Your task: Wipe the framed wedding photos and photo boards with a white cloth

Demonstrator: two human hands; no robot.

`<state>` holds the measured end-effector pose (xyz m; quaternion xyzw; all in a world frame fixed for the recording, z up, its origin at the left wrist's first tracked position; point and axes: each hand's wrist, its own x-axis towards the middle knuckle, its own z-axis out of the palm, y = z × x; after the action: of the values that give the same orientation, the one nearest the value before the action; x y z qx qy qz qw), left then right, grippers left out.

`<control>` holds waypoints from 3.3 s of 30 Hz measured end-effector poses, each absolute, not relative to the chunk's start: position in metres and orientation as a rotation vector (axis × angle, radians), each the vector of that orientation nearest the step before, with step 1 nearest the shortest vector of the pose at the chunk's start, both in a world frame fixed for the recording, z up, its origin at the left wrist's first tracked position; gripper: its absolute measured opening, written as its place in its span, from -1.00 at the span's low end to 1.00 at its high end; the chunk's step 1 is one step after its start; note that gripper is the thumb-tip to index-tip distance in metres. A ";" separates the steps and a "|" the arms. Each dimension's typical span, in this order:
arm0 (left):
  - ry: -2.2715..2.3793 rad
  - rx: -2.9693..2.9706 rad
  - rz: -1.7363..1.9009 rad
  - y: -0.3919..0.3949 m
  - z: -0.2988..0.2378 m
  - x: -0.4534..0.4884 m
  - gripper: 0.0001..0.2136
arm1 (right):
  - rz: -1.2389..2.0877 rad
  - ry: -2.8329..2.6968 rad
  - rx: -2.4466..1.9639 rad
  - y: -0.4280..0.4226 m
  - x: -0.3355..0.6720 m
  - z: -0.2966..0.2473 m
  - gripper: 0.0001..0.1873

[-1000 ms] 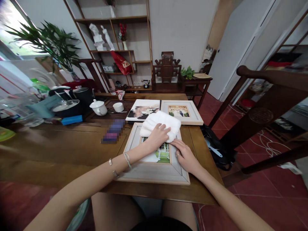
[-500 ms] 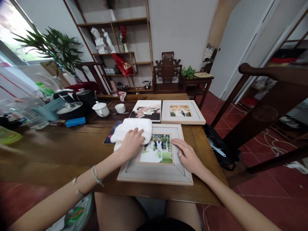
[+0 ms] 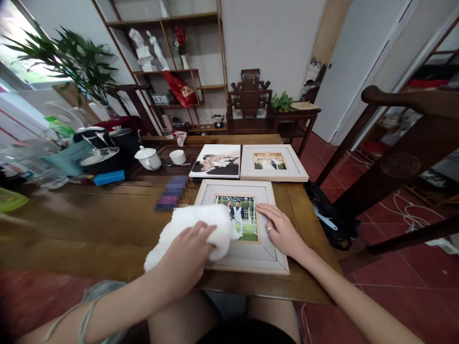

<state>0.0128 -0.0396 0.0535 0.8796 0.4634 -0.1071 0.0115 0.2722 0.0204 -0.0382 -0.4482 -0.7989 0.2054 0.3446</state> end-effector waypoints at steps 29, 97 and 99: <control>1.177 2.699 -0.448 -0.053 0.081 0.022 -0.73 | 0.513 -2.111 -1.134 0.021 0.274 -0.039 -0.36; 0.975 3.216 -0.234 -0.079 0.034 0.108 -0.66 | 0.543 -1.947 -1.153 0.016 0.271 -0.034 -0.60; 0.993 3.207 -0.231 -0.084 0.035 0.104 -0.68 | 0.540 -1.968 -1.160 0.017 0.272 -0.035 -0.61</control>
<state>0.1045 -0.0841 0.0345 0.9471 0.2933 -0.0682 -0.1113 0.2716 0.0170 -0.0350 -0.4558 -0.7732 0.2122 0.3866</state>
